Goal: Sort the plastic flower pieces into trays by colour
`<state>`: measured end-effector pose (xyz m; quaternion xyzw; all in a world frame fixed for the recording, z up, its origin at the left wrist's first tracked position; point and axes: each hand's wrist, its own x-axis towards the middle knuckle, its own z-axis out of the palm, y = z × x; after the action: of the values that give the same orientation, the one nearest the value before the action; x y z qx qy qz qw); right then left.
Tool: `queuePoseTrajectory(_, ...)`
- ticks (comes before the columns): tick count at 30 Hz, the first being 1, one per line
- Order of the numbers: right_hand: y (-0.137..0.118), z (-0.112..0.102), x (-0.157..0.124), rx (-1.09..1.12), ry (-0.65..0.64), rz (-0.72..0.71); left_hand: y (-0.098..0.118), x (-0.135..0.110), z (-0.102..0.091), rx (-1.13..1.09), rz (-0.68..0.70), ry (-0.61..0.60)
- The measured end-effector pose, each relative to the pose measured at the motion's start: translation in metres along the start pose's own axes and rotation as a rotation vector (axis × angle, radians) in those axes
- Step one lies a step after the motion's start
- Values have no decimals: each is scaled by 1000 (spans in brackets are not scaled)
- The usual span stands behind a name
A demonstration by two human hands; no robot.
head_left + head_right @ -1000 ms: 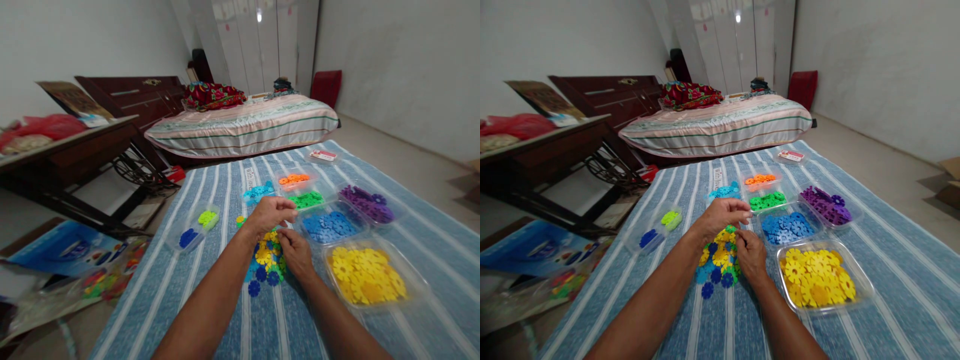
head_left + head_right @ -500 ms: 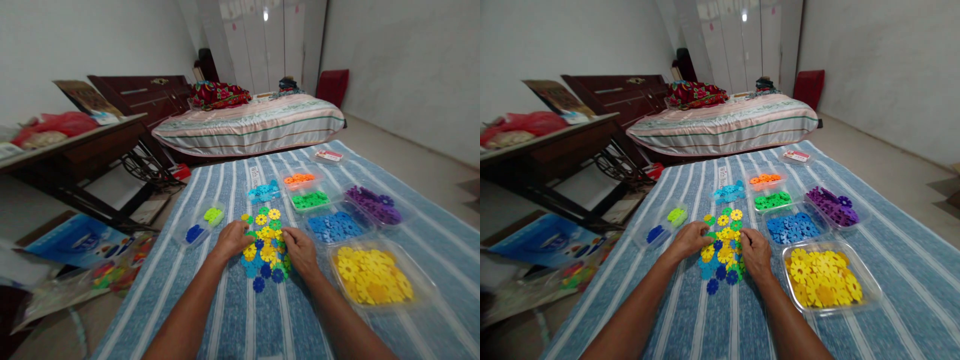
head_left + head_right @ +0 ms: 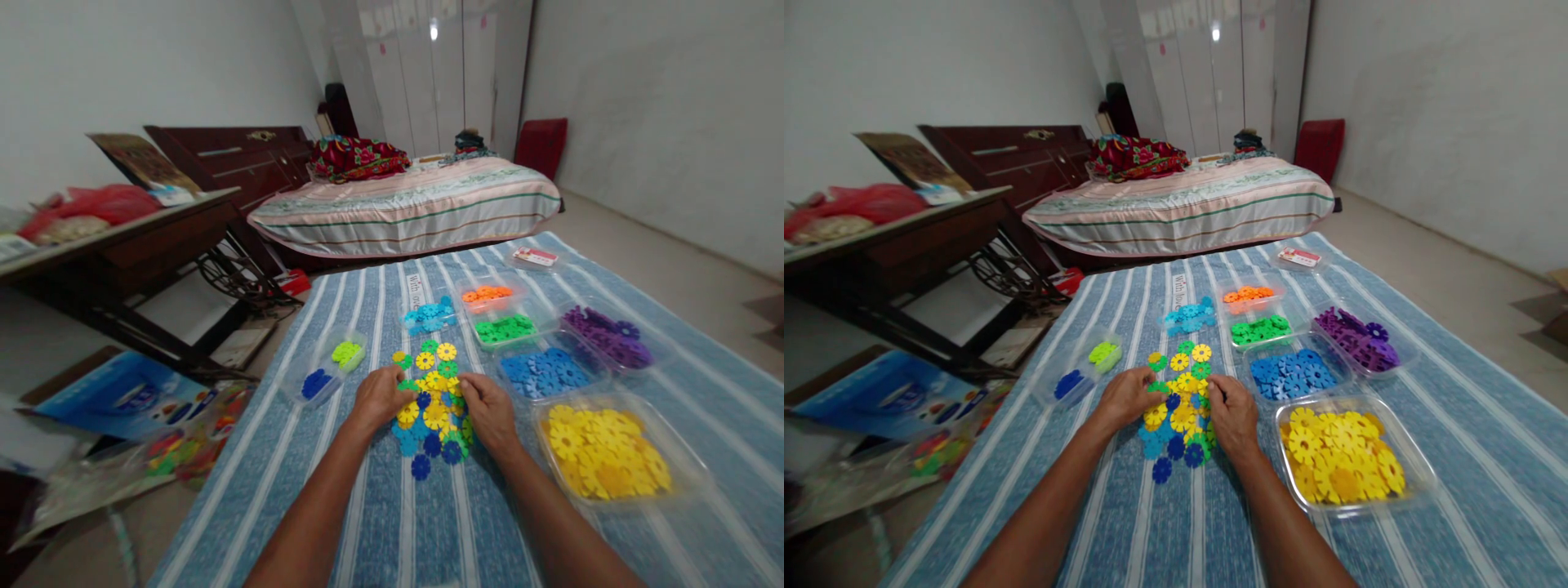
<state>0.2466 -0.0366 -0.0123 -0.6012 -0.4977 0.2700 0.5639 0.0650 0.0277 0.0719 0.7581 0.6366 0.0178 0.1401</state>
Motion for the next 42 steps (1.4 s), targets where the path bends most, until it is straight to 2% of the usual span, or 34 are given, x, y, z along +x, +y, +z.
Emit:
queuePoseTrajectory(3,0,0,0,-1,5,4,-5,3,3,-110,1,25)
queuePoseTrajectory(9,-1,0,0,6,12,4,-15,7,7,-485,23,18)
queuePoseTrajectory(13,-3,-1,0,5,12,9,-9,6,3,-649,-25,-14)
queuePoseTrajectory(16,-5,-1,0,3,11,11,11,8,-4,-738,-46,-37)
queuePoseTrajectory(20,-3,-1,0,10,11,6,56,16,-18,-995,-42,-26)
queuePoseTrajectory(22,-3,-1,0,14,6,6,77,22,-25,-1161,18,-55)
queuePoseTrajectory(24,-2,-1,0,16,1,5,88,27,-29,-1220,77,-51)
queuePoseTrajectory(26,-3,-1,0,17,0,4,88,30,-28,-1150,94,7)
queuePoseTrajectory(28,-4,-2,0,17,7,7,77,33,-22,-1016,91,69)
queuePoseTrajectory(34,-5,-2,1,8,-1,22,20,29,6,-483,77,205)
queuePoseTrajectory(37,-4,-3,0,4,3,30,0,25,17,-257,94,274)
queuePoseTrajectory(42,-4,-3,0,8,-5,25,-10,18,40,-81,119,251)
